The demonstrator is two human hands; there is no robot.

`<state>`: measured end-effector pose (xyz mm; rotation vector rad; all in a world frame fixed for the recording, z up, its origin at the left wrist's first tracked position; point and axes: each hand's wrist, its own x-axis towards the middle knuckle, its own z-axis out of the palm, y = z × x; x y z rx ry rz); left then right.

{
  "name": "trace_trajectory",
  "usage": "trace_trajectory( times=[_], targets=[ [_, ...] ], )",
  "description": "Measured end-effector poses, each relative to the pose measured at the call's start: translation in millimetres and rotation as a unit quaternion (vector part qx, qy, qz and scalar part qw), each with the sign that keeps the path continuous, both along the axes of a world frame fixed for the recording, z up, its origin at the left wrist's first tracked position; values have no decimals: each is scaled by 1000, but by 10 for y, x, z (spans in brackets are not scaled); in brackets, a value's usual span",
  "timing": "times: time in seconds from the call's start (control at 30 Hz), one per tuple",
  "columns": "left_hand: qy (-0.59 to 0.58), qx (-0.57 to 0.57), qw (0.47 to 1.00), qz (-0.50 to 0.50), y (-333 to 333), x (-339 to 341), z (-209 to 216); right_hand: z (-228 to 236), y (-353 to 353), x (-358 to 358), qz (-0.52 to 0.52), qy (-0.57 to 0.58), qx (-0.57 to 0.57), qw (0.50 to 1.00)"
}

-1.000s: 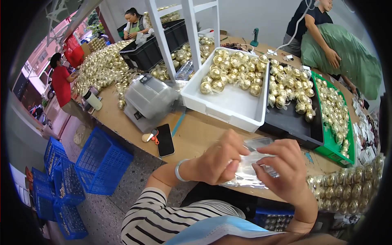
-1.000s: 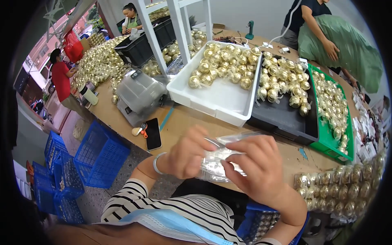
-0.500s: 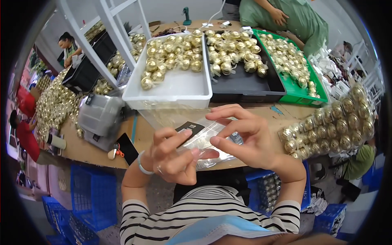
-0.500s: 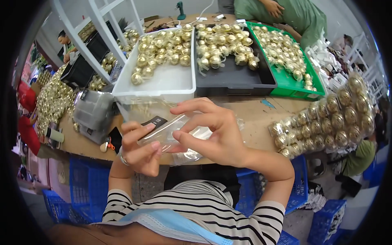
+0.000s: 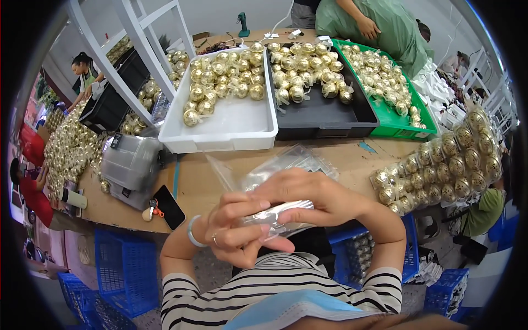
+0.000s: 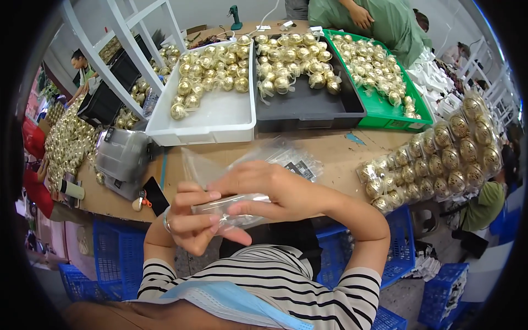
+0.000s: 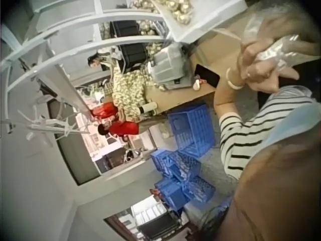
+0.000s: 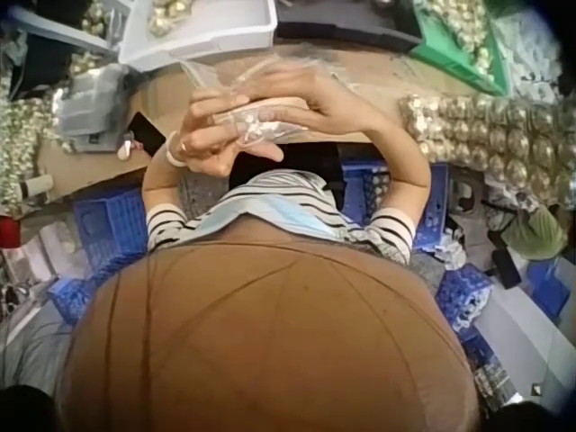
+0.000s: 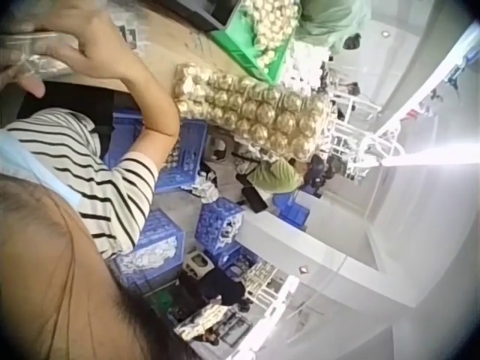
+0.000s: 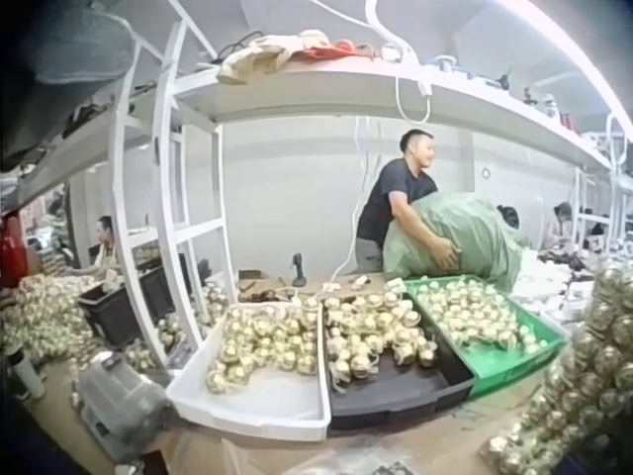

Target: Manually packaging gold-colored spherical ornaments into small plastic bags at a workstation.

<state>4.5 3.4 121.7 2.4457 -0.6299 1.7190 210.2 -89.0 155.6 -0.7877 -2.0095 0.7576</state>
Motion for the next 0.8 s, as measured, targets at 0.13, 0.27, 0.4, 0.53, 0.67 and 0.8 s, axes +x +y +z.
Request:
trace_trajectory(
  times=[0.13,0.27,0.4,0.53,0.67,0.8],
  targets=[
    [28,-30,999,5,36,38,-49,-3,-85,-23,-101,-91,58,989],
    [3,-132,986,97,-33,-5,-76,296,-212,-129,-289,-261,303,870],
    [-4,-292,954,71,-91,-2,-170,208,-121,-117,-244,-439,422,755],
    [-100,-565,817,61,-182,214,-515,203,497,-36,-119,-407,357,832],
    [-145,-797,581,78,-175,85,-1022,-15,1864,231,-136,-279,106,945],
    [33,-697,671,250,-240,-97,-1365,-733,3633,826,-379,-472,8,796]
  ],
)
